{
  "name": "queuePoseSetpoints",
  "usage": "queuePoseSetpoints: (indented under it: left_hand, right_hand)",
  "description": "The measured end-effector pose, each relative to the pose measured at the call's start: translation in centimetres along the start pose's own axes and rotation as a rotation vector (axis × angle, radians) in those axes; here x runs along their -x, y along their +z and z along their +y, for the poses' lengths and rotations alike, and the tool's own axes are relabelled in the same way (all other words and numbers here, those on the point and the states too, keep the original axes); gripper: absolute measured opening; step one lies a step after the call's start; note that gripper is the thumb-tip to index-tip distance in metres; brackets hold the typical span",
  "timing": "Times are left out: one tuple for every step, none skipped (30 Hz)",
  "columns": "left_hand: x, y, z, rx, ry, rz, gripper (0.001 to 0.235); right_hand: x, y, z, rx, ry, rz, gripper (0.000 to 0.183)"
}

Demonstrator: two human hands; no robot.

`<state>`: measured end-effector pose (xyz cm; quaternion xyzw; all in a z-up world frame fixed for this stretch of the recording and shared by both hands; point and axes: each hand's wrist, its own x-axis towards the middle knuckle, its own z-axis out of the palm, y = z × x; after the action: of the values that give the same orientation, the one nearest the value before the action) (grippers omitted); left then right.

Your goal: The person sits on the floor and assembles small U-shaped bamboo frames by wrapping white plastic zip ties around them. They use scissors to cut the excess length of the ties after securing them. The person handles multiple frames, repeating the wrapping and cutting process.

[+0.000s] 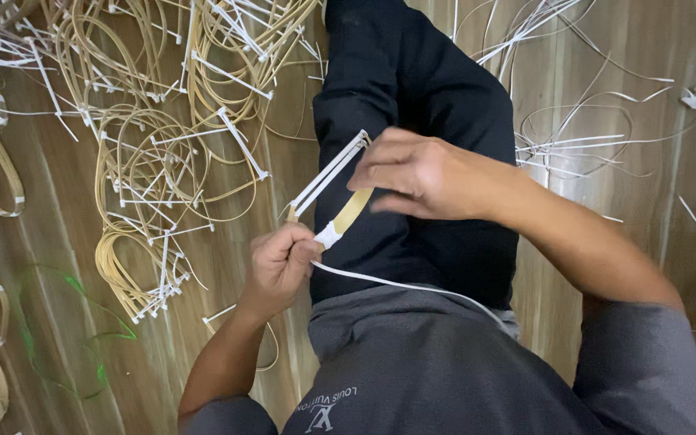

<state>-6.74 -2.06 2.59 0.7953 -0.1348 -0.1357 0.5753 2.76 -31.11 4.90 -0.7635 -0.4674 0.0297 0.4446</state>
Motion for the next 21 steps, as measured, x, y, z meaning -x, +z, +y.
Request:
queuePoseSetpoints:
  left_hand:
    - [0.0, 0.1, -0.1, 0.006, -0.01, -0.001, 0.029]
    - [0.0, 0.2, -0.2, 0.013, -0.019, -0.002, 0.03]
    - [0.1, 0.3, -0.3, 0.031, -0.039, 0.0, 0.03]
    - [0.2, 0.4, -0.3, 0.05, -0.058, 0.003, 0.031]
    - [0.4, 0.6, -0.3, 0.068, -0.081, 0.01, 0.031]
    - [0.6, 0.8, -0.3, 0.08, -0.088, 0.012, 0.031]
    - [0.7, 0.9, -0.4, 0.091, -0.095, 0.014, 0.031]
    - [0.8, 1.0, -0.4, 0.102, -0.101, 0.015, 0.031]
    - [0.8, 1.1, -0.5, 0.147, -0.13, 0.007, 0.03]
    - [0.8, 1.1, -0.5, 0.192, -0.159, -0.001, 0.029]
    - [0.7, 1.2, -0.6, 0.237, -0.186, -0.009, 0.028]
    - [0.6, 1.1, -0.7, 0.277, -0.226, -0.019, 0.027]
    - [0.3, 0.9, -0.8, 0.318, -0.262, -0.031, 0.027]
    - [0.0, 0.7, -0.9, 0.359, -0.299, -0.042, 0.027]
    - [-0.2, 0.4, -1.0, 0.405, -0.3, -0.064, 0.025]
    - [-0.6, 0.2, -1.2, 0.451, -0.301, -0.085, 0.023]
    - [-0.8, 0.0, -1.3, 0.498, -0.303, -0.104, 0.021]
    - [-0.8, -0.3, -1.5, 0.441, -0.23, -0.107, 0.021]
    - [-1.0, -0.8, -1.7, 0.383, -0.156, -0.111, 0.022]
    - [-1.0, -1.2, -1.9, 0.325, -0.082, -0.115, 0.024]
    - [-1.0, -1.7, -2.1, 0.279, -0.039, -0.108, 0.024]
  right_hand:
    - [0.1, 0.2, 0.0, 0.11, -0.035, 0.007, 0.036]
    - [0.2, 0.5, -0.2, 0.219, -0.07, 0.014, 0.034]
    - [0.3, 0.8, -0.3, 0.328, -0.106, 0.02, 0.032]
    - [0.3, 1.2, -0.4, 0.394, -0.136, 0.07, 0.03]
    - [0.3, 1.6, -0.6, 0.455, -0.168, 0.117, 0.028]
    - [0.3, 1.9, -0.7, 0.516, -0.201, 0.164, 0.025]
    - [0.4, 2.3, -0.8, 0.539, -0.2, 0.191, 0.022]
    - [0.6, 2.5, -0.9, 0.561, -0.2, 0.217, 0.019]
    - [0.7, 2.7, -0.9, 0.581, -0.203, 0.243, 0.016]
    - [0.7, 2.8, -0.8, 0.582, -0.21, 0.253, 0.016]
    - [0.8, 2.9, -0.7, 0.585, -0.218, 0.263, 0.015]
    - [0.9, 2.9, -0.6, 0.587, -0.226, 0.273, 0.014]
    - [0.9, 2.8, -0.5, 0.577, -0.222, 0.261, 0.016]
    - [0.8, 2.6, -0.4, 0.567, -0.218, 0.248, 0.018]
    - [0.8, 2.4, -0.3, 0.558, -0.213, 0.236, 0.02]
    - [0.7, 2.2, -0.1, 0.524, -0.183, 0.217, 0.021]
    - [0.5, 1.9, 0.1, 0.489, -0.154, 0.196, 0.023]
    - [0.4, 1.5, 0.3, 0.455, -0.125, 0.174, 0.024]
    - [0.3, 1.0, 0.6, 0.449, -0.126, 0.184, 0.025]
    - [0.3, 0.4, 0.9, 0.443, -0.128, 0.193, 0.026]
    - [0.5, 0.0, 1.2, 0.438, -0.123, 0.203, 0.028]
